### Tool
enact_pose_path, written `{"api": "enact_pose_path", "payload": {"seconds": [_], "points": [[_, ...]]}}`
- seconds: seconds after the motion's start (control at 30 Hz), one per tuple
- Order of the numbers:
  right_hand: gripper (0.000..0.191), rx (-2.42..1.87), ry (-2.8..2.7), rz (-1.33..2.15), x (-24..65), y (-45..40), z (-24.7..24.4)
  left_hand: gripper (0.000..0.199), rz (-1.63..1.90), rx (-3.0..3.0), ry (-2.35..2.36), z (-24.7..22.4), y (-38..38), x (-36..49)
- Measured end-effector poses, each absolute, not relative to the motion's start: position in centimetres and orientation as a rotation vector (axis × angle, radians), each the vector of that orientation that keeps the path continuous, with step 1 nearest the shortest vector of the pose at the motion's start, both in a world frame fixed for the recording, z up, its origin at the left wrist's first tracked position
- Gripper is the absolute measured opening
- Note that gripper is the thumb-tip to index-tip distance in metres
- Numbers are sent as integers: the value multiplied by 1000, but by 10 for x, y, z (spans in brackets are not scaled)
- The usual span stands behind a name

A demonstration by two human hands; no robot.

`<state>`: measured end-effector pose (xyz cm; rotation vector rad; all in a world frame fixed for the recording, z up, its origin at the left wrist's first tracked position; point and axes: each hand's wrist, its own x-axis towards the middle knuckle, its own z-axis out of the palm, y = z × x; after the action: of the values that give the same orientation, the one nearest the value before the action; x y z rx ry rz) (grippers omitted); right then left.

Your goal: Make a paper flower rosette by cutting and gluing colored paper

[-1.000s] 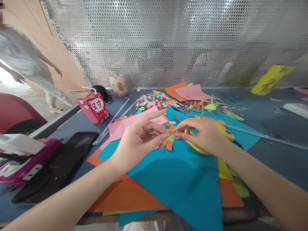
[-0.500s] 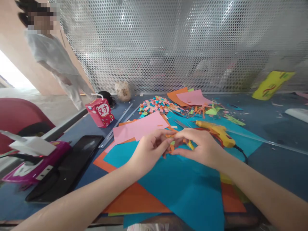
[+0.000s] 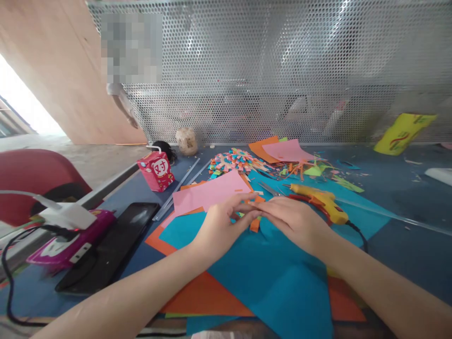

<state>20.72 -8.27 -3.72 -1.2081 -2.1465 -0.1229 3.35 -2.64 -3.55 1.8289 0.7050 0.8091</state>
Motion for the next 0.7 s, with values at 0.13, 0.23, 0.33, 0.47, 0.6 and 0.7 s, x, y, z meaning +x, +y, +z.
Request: {"api": "enact_pose_path", "payload": {"seconds": [0.13, 0.23, 0.33, 0.47, 0.6, 0.7], "points": [[28, -1185, -1953, -28, 209, -86, -30, 29, 903, 1768, 775, -35, -16, 31], [18, -1261, -1716, 160, 209, -87, -24, 25, 1036, 1729, 818, -35, -8, 29], [17, -1301, -1639, 324, 211, -83, -26, 21, 1115, 1795, 821, -35, -6, 28], [10, -1347, -1781, 503, 219, -75, -35, 14, 1073, 1853, 834, -36, -5, 27], [52, -1361, -2071, 346, 221, -74, -37, 36, 1121, 1835, 913, -42, 5, 26], [55, -1385, -2294, 164, 216, -78, -36, 49, 997, 1944, 909, -49, 16, 24]]}}
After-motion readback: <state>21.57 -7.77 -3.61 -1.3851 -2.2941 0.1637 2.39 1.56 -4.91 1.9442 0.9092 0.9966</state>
